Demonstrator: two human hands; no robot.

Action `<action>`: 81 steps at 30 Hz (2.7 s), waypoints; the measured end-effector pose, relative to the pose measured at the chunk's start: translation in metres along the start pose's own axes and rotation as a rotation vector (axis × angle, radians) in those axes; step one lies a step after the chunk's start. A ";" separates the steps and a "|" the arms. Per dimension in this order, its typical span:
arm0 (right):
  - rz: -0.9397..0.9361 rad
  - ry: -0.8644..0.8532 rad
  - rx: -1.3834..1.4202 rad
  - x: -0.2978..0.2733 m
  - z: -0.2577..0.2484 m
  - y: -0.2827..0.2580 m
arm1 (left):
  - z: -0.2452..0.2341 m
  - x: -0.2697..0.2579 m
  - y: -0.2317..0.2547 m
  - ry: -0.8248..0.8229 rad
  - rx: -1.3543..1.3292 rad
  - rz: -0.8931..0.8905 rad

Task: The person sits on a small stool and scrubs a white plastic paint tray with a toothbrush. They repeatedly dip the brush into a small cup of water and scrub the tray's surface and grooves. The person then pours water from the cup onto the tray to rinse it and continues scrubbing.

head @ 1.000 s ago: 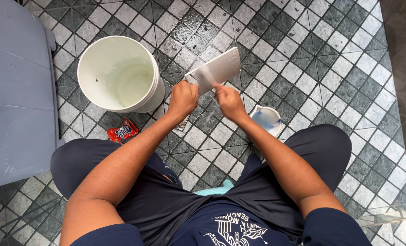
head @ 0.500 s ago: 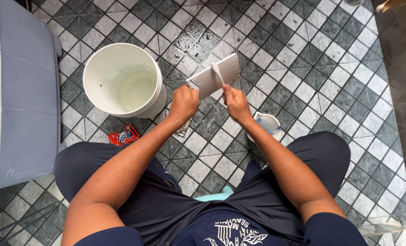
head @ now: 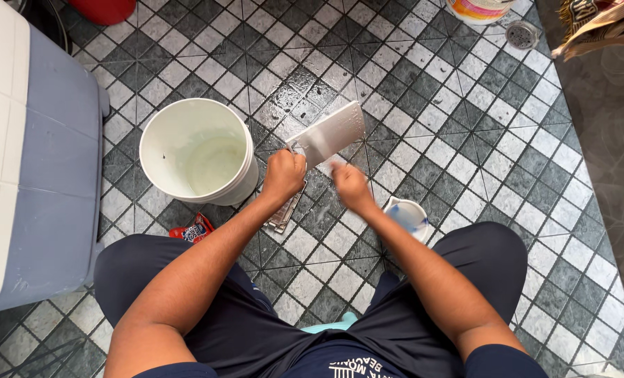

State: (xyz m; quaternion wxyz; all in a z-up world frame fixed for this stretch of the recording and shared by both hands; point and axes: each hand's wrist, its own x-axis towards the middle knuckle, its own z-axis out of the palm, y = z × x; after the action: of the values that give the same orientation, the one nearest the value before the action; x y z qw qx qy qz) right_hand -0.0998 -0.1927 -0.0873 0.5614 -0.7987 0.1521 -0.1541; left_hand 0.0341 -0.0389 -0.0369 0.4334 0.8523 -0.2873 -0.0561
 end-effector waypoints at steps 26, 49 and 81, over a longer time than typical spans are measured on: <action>0.009 -0.071 -0.016 -0.006 -0.004 -0.007 | -0.029 -0.001 0.019 -0.180 -0.167 -0.206; 0.171 -0.025 0.047 0.010 -0.035 -0.001 | -0.045 -0.008 0.026 -0.266 -0.346 -0.374; 0.095 -0.142 -0.031 0.010 -0.072 -0.027 | -0.034 -0.027 0.020 -0.352 -0.953 -0.822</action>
State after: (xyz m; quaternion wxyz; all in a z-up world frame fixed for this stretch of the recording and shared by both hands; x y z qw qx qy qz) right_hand -0.1193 -0.2495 -0.0382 0.5651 -0.8080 0.1521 -0.0678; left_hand 0.0149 -0.0096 -0.0050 0.6535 0.5852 0.0516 -0.4773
